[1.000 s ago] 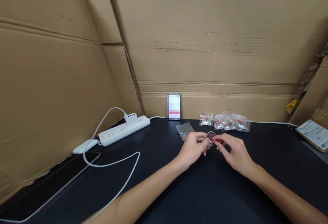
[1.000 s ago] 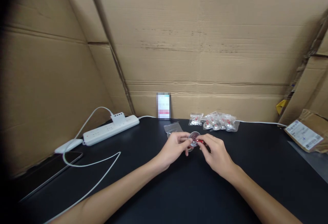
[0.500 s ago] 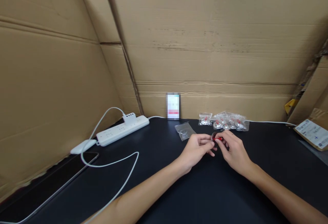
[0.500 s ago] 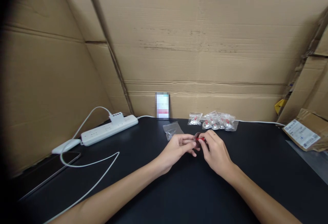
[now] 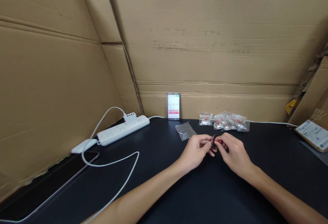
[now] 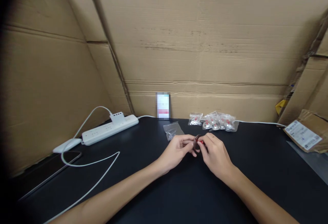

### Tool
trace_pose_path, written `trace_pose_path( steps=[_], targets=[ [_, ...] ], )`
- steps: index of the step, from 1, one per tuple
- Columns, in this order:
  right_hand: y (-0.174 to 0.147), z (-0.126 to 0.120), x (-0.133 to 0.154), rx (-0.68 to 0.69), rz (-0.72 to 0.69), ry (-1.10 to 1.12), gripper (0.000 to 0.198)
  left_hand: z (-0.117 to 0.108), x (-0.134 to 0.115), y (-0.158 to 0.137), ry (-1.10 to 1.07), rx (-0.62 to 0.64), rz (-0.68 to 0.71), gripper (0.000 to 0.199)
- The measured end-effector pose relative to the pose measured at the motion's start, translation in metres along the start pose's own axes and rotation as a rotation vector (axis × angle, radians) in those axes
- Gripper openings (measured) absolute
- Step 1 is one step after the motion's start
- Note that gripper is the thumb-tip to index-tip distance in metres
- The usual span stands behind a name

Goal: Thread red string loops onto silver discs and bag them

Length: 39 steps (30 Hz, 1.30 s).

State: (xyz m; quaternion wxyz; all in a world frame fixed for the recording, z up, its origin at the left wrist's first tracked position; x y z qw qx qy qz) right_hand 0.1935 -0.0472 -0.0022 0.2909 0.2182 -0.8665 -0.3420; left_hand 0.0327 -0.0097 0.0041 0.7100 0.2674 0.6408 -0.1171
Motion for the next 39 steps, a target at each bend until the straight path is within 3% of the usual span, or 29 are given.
trace_pose_path(
  steps=[6, 14, 20, 24, 28, 31, 35, 39],
  targets=[
    [-0.002, 0.004, 0.006, -0.011, -0.063, 0.039, 0.017, -0.004, 0.005, 0.001, -0.005, -0.103, -0.034, 0.019],
    [0.005, -0.002, 0.007, -0.014, -0.061, 0.144, 0.022, -0.008, 0.005, 0.005, 0.046, -0.074, -0.030, 0.018],
    [0.005, 0.000, 0.009, 0.093, 0.160, 0.358, 0.052, -0.010, 0.001, 0.003, 0.194, -0.018, 0.001, 0.015],
    [0.006, 0.004, 0.008, 0.169, 0.321, 0.669, 0.032, -0.013, 0.003, 0.005, 0.273, -0.039, -0.005, 0.009],
    [0.009, 0.006, 0.008, 0.227, 0.501, 1.017, 0.036, -0.018, 0.005, 0.008, 0.318, -0.075, 0.004, 0.007],
    [0.011, 0.003, 0.011, 0.290, 0.549, 1.099, 0.030, -0.019, 0.005, 0.008, 0.375, -0.076, 0.033, 0.008],
    [0.015, -0.002, 0.007, 0.204, 0.624, 1.086, 0.029, -0.023, 0.001, 0.006, 0.555, -0.089, 0.116, 0.013],
    [0.016, -0.006, -0.006, 0.066, 0.699, 1.069, 0.035, -0.031, -0.005, 0.002, 0.972, -0.101, 0.249, 0.022]
  ],
)
Point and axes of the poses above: each hand's wrist, its own y-axis towards the middle knuckle, its own z-axis out of the palm, x = y × z, the point moved 1 cm from there along y, towards the middle knuckle, and after that the axes turned 4 degrees about -x, right-handed, at the moved point
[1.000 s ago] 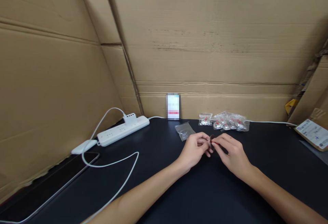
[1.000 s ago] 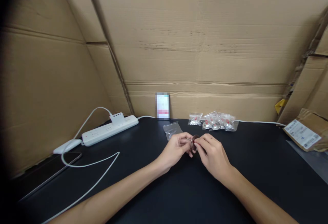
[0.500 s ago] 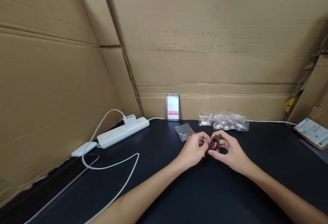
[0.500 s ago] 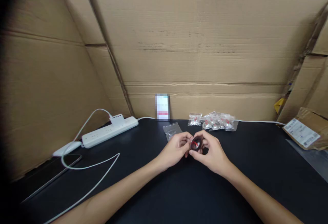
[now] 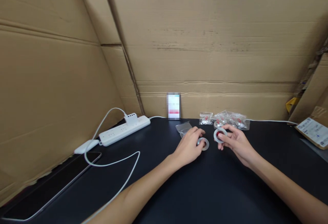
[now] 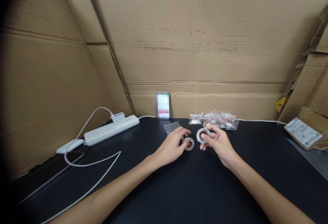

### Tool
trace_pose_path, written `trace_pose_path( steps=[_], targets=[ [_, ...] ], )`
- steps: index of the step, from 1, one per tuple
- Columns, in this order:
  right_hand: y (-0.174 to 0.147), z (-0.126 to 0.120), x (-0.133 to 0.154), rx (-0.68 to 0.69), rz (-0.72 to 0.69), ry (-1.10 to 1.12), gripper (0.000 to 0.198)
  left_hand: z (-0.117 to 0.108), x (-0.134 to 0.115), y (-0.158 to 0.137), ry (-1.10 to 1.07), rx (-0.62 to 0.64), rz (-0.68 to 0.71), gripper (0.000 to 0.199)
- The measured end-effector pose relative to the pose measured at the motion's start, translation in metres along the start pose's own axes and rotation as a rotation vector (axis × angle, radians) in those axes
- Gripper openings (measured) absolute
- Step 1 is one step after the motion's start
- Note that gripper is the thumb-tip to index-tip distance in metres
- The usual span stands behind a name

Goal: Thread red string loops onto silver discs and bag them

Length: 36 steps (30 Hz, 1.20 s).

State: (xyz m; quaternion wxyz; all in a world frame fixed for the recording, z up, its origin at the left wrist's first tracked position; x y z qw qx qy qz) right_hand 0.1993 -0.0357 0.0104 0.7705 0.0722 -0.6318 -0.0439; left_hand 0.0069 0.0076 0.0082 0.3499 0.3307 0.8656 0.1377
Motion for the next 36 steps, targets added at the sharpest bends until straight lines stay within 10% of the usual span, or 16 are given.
trace_pose_path(
  steps=[5, 16, 26, 36],
  targets=[
    [0.005, -0.009, -0.007, -0.082, -0.010, -0.016, 0.035, 0.000, 0.002, -0.004, 0.238, 0.089, 0.075, 0.021],
    [0.005, -0.004, -0.011, -0.167, -0.173, -0.231, 0.037, -0.005, -0.005, -0.001, -0.010, 0.083, -0.123, 0.004],
    [-0.010, 0.006, -0.006, -0.081, -0.681, -0.780, 0.029, 0.004, -0.012, 0.006, -1.044, 0.101, -0.503, 0.018],
    [-0.008, 0.005, 0.002, -0.078, -0.671, -0.766, 0.022, 0.004, -0.019, 0.005, -1.410, 0.167, -0.584, 0.014]
  ],
)
Point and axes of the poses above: each hand's wrist, its own y-axis towards the middle knuckle, its own z-axis out of the palm, x = y × z, the point moved 1 cm from there along y, towards the middle knuckle, and after that the axes turned 4 degrees about -x, right-handed, at the moved point
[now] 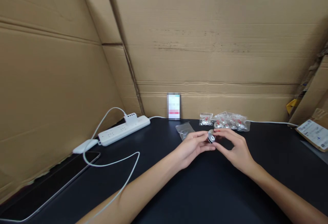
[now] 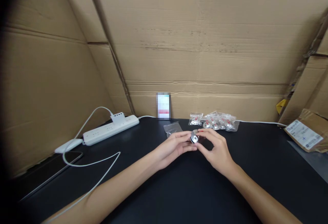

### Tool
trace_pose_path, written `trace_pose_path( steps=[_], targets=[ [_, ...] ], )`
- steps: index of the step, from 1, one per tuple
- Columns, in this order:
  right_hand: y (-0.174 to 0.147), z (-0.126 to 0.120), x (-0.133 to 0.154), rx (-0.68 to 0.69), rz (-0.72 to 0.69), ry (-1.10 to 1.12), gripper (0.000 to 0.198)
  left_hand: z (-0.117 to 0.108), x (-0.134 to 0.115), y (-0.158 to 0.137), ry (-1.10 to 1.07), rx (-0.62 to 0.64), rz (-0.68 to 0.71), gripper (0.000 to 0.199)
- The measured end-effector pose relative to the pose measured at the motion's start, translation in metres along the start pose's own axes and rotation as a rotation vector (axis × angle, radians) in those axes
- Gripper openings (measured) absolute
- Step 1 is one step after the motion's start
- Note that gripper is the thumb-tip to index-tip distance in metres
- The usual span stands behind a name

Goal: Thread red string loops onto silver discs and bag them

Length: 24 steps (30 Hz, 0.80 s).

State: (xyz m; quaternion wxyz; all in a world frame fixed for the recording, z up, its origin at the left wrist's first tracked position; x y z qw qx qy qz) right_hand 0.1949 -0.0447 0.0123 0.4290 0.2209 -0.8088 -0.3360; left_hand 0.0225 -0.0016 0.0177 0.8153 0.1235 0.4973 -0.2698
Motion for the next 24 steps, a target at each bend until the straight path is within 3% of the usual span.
trace_pose_path(
  steps=[11, 18, 24],
  targets=[
    [0.0022, -0.0022, 0.0024, 0.026, -0.006, 0.087, 0.019, -0.0003, 0.0057, -0.0022, -0.156, 0.072, -0.062, 0.014],
    [0.0027, -0.0022, 0.0083, 0.018, -0.002, 0.104, 0.020, 0.0004, 0.0042, -0.0011, -0.156, 0.056, -0.061, 0.029],
    [-0.0007, 0.0029, 0.0077, -0.030, 0.140, 0.198, 0.024, -0.0022, 0.0026, 0.0009, -0.085, 0.067, -0.043, 0.027]
  ],
)
Point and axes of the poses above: each hand's wrist, its own y-axis towards the middle knuckle, its own z-axis out of the palm, x = y × z, the point moved 1 cm from there along y, towards the middle knuckle, and after that the axes turned 4 degrees about -x, right-handed, at the moved point
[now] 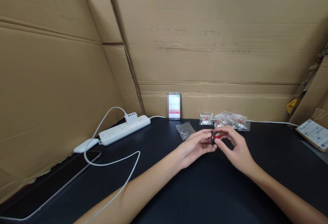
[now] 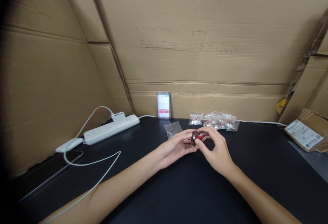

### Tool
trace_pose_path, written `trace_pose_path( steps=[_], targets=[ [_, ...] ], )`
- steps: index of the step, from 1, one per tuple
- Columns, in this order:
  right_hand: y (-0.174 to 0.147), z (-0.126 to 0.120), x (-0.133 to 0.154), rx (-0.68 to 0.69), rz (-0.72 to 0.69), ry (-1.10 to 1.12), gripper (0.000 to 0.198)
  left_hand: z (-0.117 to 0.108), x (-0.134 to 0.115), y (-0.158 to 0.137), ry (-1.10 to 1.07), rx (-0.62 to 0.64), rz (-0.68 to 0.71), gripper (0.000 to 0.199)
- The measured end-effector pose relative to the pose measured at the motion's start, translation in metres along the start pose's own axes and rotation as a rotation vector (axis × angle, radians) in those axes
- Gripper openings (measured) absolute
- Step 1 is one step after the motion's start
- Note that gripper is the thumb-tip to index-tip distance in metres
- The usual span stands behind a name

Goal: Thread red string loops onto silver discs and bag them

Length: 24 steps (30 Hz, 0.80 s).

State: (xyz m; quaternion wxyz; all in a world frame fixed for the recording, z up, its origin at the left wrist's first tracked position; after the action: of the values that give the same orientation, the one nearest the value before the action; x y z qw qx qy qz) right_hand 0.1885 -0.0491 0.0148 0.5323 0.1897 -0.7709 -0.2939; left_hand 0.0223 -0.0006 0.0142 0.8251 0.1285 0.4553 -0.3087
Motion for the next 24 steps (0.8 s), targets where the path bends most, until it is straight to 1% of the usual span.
trace_pose_path(
  steps=[3, 4, 7, 9, 12, 15, 19, 22, 24],
  targets=[
    [0.000, 0.000, -0.007, -0.047, 0.089, 0.051, 0.022, -0.001, -0.001, 0.001, 0.043, -0.007, 0.010, 0.030],
    [0.001, 0.000, -0.010, -0.025, 0.128, 0.083, 0.020, -0.002, -0.002, 0.001, 0.058, -0.011, 0.014, 0.031],
    [0.002, 0.000, -0.014, 0.118, 0.246, 0.204, 0.019, -0.004, -0.002, 0.001, 0.100, 0.001, 0.036, 0.035],
    [0.003, 0.001, -0.014, 0.162, 0.290, 0.258, 0.021, -0.005, -0.002, 0.001, 0.124, 0.022, 0.050, 0.037],
    [0.003, 0.001, -0.012, 0.116, 0.328, 0.305, 0.021, -0.005, -0.003, 0.001, 0.159, 0.028, 0.063, 0.038],
    [0.003, 0.001, -0.009, 0.075, 0.400, 0.369, 0.025, -0.003, -0.005, 0.001, 0.185, 0.014, 0.067, 0.036],
    [0.000, 0.003, -0.008, 0.095, 0.502, 0.504, 0.032, -0.001, -0.006, 0.001, 0.216, 0.018, 0.070, 0.034],
    [0.000, 0.005, -0.010, 0.119, 0.525, 0.515, 0.034, -0.002, -0.005, 0.001, 0.234, 0.043, 0.073, 0.033],
    [0.001, 0.004, -0.011, 0.127, 0.473, 0.432, 0.033, -0.004, -0.005, 0.002, 0.245, 0.040, 0.073, 0.032]
  ],
)
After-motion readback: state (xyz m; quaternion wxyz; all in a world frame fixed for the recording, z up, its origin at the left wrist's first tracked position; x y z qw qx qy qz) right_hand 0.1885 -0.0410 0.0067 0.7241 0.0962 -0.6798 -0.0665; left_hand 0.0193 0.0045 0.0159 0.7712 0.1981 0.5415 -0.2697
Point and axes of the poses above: each hand's wrist, its own y-axis towards the middle knuckle, its own z-axis out of the palm, x = y × z, the point moved 1 cm from there along y, towards the middle knuckle, and after that the axes turned 4 degrees about -x, right-handed, at the moved point
